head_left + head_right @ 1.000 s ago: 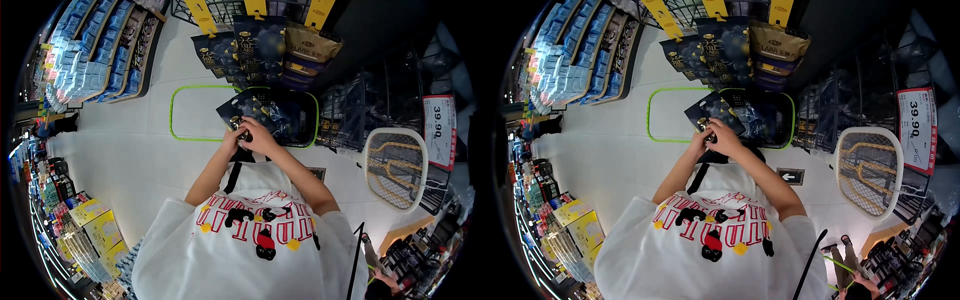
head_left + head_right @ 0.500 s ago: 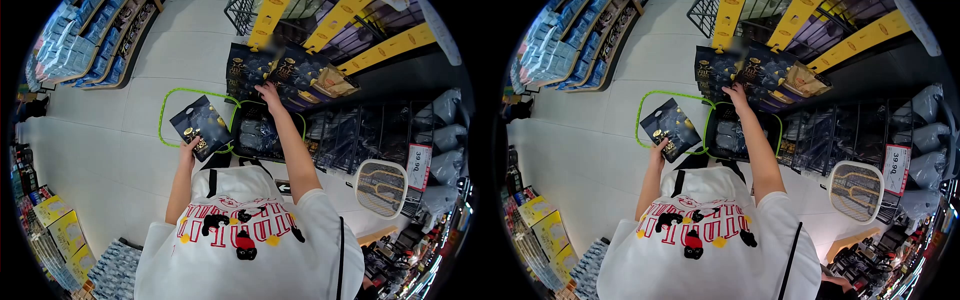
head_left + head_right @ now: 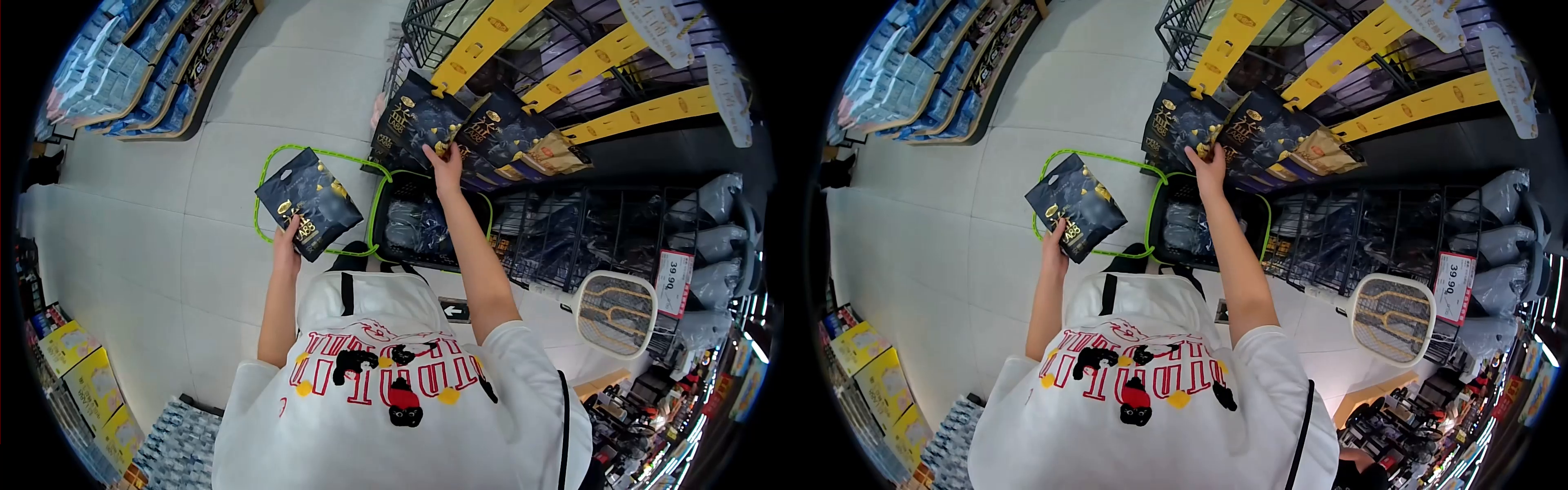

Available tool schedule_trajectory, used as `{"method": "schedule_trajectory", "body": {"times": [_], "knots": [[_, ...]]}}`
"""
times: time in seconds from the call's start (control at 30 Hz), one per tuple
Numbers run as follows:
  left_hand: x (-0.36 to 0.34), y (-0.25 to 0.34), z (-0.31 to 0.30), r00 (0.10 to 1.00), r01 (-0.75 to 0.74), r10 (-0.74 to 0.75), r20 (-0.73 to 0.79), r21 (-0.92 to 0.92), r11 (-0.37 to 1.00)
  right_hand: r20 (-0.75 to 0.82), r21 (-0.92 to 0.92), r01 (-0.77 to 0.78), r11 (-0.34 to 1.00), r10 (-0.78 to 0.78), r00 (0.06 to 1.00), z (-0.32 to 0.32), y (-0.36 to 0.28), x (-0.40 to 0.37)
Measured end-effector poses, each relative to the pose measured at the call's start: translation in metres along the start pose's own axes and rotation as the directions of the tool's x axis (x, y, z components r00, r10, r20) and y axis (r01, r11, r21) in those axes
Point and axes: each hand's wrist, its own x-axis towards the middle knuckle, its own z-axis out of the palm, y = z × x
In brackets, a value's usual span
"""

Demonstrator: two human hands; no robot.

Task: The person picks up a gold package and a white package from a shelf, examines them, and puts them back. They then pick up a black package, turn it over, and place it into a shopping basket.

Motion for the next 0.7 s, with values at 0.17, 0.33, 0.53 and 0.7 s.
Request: {"method": "schedule_trajectory", "body": {"times": [0.17, 0.33, 0.53, 0.7], "knots": [[-0.001, -0.004, 0.021, 0.997, 0.016, -0.015, 0.073, -0.005, 1.000, -0.112, -0.153, 0.239, 0.959, -0.258, 0.960, 0.012, 0.002, -0.018], [-0.003, -0.006, 0.027, 0.991, -0.004, -0.004, 0.137, 0.053, 0.999, -0.134, -0.073, 0.183, 0.980, -0.192, 0.972, 0.026, 0.007, 0.004], [0.000, -0.008, 0.016, 0.982, 0.042, -0.040, 0.182, -0.004, 0.999, 0.003, -0.047, 0.150, 0.988, -0.150, 0.989, 0.026, -0.030, -0.003], [0.005, -0.026, 0.016, 0.923, 0.140, -0.098, 0.372, -0.089, 0.986, -0.061, -0.183, 0.472, 0.863, -0.489, 0.870, 0.014, -0.121, -0.075]]}}
